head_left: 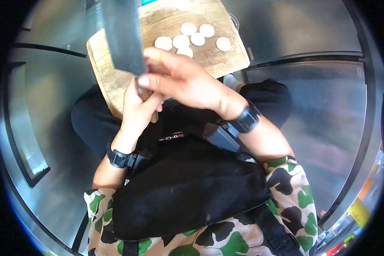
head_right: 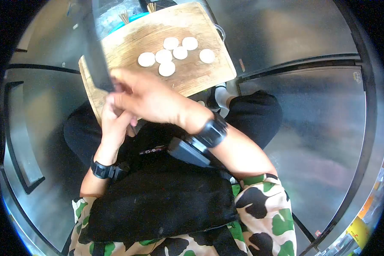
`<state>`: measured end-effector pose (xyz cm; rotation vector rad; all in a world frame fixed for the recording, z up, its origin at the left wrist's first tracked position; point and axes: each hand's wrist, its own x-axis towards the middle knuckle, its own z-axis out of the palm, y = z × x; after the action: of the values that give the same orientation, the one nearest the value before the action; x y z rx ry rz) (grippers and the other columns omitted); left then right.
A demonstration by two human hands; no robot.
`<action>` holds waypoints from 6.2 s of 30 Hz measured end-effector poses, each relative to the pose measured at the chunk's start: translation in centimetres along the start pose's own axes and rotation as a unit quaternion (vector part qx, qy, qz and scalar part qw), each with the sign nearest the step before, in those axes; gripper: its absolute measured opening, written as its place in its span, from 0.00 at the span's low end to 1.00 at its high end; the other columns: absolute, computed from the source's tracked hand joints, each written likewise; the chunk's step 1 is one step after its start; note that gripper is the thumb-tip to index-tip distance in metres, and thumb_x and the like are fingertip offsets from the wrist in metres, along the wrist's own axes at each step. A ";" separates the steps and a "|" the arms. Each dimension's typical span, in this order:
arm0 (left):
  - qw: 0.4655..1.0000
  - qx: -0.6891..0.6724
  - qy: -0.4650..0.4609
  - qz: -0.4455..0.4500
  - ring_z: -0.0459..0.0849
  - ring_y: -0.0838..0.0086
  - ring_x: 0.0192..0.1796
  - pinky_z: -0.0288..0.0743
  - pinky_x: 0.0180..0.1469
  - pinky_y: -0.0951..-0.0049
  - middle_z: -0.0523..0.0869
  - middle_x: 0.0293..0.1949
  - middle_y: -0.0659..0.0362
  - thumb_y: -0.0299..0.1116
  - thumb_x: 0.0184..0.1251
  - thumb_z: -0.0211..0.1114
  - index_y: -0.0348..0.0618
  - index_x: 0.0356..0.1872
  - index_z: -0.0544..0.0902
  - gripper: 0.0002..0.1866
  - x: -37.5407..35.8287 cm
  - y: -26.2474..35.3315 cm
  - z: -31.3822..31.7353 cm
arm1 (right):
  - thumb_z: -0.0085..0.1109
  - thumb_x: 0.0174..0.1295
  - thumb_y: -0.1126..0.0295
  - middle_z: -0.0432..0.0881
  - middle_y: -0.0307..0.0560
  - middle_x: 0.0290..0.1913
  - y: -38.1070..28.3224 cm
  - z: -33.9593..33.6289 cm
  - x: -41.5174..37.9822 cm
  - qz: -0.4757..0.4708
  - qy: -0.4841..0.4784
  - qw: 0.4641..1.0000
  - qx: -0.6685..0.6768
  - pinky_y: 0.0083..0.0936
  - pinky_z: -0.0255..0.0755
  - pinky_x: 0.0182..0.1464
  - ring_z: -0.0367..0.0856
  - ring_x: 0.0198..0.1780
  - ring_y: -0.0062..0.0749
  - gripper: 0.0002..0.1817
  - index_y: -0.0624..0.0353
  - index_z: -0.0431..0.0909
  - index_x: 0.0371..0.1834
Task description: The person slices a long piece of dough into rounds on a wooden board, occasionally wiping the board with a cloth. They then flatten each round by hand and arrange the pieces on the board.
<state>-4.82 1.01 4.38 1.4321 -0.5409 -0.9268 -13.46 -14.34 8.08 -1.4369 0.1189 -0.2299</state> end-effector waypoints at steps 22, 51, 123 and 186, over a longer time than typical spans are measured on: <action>0.958 0.146 0.110 -0.222 0.79 0.82 0.25 0.75 0.28 0.82 0.81 0.29 0.63 0.21 0.62 0.69 0.37 0.47 0.77 0.14 2.3 -1.5 -5.1 | 0.52 0.65 0.71 0.76 0.62 0.64 28.4 -11.4 -5.7 0.410 -0.112 0.693 -0.583 0.43 0.72 0.64 0.75 0.64 0.55 0.21 0.61 0.76 0.61; 0.993 0.083 0.076 -0.031 0.79 0.86 0.32 0.76 0.34 0.83 0.80 0.35 0.66 0.23 0.64 0.68 0.41 0.48 0.79 0.12 1.7 -5.1 -6.2 | 0.62 0.57 0.66 0.83 0.56 0.33 6.0 -4.6 -5.8 0.217 -0.193 0.815 -0.501 0.47 0.75 0.42 0.82 0.40 0.56 0.07 0.58 0.78 0.34; 0.819 0.508 0.010 0.267 0.83 0.60 0.55 0.79 0.54 0.65 0.85 0.48 0.57 0.26 0.51 0.73 0.41 0.45 0.85 0.17 1.5 -4.8 -4.0 | 0.54 0.65 0.74 0.79 0.52 0.34 1.1 0.4 -8.8 0.166 -0.032 0.827 -0.536 0.41 0.77 0.27 0.83 0.27 0.50 0.14 0.57 0.68 0.53; 0.839 0.456 0.035 0.293 0.84 0.62 0.54 0.81 0.54 0.65 0.84 0.50 0.58 0.24 0.53 0.71 0.43 0.48 0.84 0.19 1.3 -5.1 -4.3 | 0.48 0.62 0.79 0.82 0.59 0.34 0.5 0.3 -6.7 0.205 -0.081 0.808 -0.547 0.47 0.79 0.34 0.84 0.35 0.59 0.10 0.61 0.64 0.45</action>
<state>-1.75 3.01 -1.30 1.9382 -1.3968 -0.0676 -19.83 -12.45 7.24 -2.5213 0.4727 0.4077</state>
